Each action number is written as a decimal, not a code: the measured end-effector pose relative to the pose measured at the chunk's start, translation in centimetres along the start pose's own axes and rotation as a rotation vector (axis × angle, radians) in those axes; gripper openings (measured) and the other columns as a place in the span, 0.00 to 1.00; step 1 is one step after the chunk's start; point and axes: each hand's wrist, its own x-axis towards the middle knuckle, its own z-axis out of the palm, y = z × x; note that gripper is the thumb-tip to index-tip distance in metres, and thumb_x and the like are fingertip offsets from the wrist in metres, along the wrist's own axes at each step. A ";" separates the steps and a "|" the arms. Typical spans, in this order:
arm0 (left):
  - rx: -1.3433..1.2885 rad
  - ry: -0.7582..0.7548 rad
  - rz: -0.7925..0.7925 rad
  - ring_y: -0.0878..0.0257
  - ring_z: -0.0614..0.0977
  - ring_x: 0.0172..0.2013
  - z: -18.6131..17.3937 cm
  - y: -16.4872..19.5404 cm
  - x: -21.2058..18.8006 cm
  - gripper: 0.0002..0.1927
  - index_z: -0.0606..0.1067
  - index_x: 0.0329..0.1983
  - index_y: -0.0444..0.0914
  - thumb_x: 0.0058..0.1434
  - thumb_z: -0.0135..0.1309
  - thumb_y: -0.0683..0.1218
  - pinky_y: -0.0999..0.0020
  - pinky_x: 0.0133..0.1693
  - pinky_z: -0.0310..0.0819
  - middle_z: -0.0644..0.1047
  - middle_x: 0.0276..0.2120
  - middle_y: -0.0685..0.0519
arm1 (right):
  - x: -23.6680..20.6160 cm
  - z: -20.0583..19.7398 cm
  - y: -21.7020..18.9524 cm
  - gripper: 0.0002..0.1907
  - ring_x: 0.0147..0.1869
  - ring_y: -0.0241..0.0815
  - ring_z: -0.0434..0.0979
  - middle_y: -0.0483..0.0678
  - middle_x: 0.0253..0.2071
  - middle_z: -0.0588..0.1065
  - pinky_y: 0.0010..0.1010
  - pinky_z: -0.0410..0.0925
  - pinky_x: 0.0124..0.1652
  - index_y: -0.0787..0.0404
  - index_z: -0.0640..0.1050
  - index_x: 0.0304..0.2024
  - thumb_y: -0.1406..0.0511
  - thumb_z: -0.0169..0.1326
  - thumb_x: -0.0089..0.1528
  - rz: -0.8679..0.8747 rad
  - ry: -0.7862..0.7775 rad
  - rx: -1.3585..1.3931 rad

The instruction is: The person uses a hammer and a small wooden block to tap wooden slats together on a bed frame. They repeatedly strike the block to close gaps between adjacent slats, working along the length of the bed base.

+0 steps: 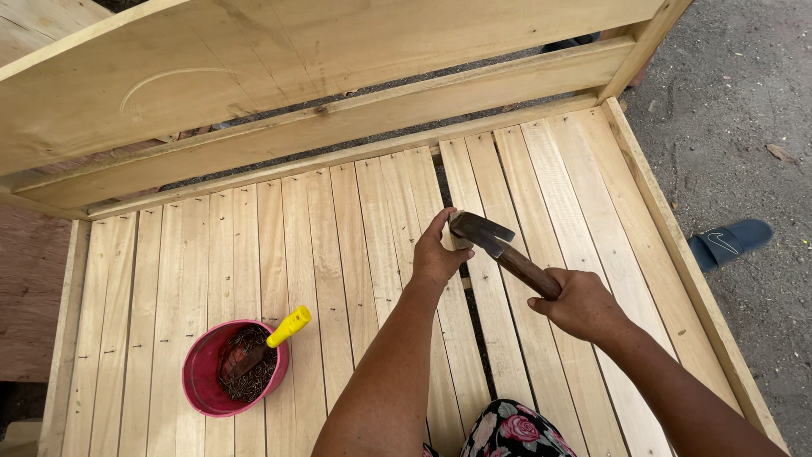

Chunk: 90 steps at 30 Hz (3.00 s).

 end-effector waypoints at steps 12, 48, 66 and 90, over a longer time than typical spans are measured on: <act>-0.041 -0.022 -0.018 0.57 0.68 0.68 0.0 0.0 0.1 0.50 0.67 0.68 0.59 0.43 0.71 0.35 0.61 0.67 0.66 0.68 0.68 0.57 | 0.1 1.4 0.8 0.14 0.33 0.39 0.80 0.48 0.26 0.77 0.39 0.76 0.40 0.52 0.79 0.48 0.56 0.60 0.63 0.060 0.005 0.080; 0.078 0.041 -0.003 0.57 0.69 0.67 0.8 -0.6 2.1 0.50 0.65 0.69 0.60 0.44 0.73 0.41 0.61 0.67 0.65 0.68 0.68 0.54 | 0.1 -0.5 -0.1 0.15 0.25 0.35 0.72 0.46 0.20 0.71 0.38 0.71 0.33 0.56 0.81 0.39 0.53 0.63 0.59 -0.084 0.171 0.243; 0.150 0.016 0.032 0.60 0.77 0.58 0.6 1.8 0.1 0.47 0.65 0.68 0.51 0.45 0.73 0.39 0.66 0.62 0.71 0.75 0.60 0.55 | 2.8 2.7 2.1 0.17 0.29 0.40 0.76 0.49 0.25 0.75 0.39 0.74 0.37 0.57 0.80 0.45 0.53 0.60 0.62 0.050 0.004 0.087; 0.164 -0.065 0.012 0.59 0.78 0.58 0.2 3.5 -0.2 0.48 0.66 0.67 0.48 0.42 0.73 0.39 0.67 0.62 0.74 0.76 0.59 0.54 | 3.3 3.0 3.1 0.18 0.30 0.42 0.74 0.50 0.24 0.73 0.40 0.73 0.38 0.62 0.81 0.41 0.55 0.64 0.61 0.058 0.001 0.121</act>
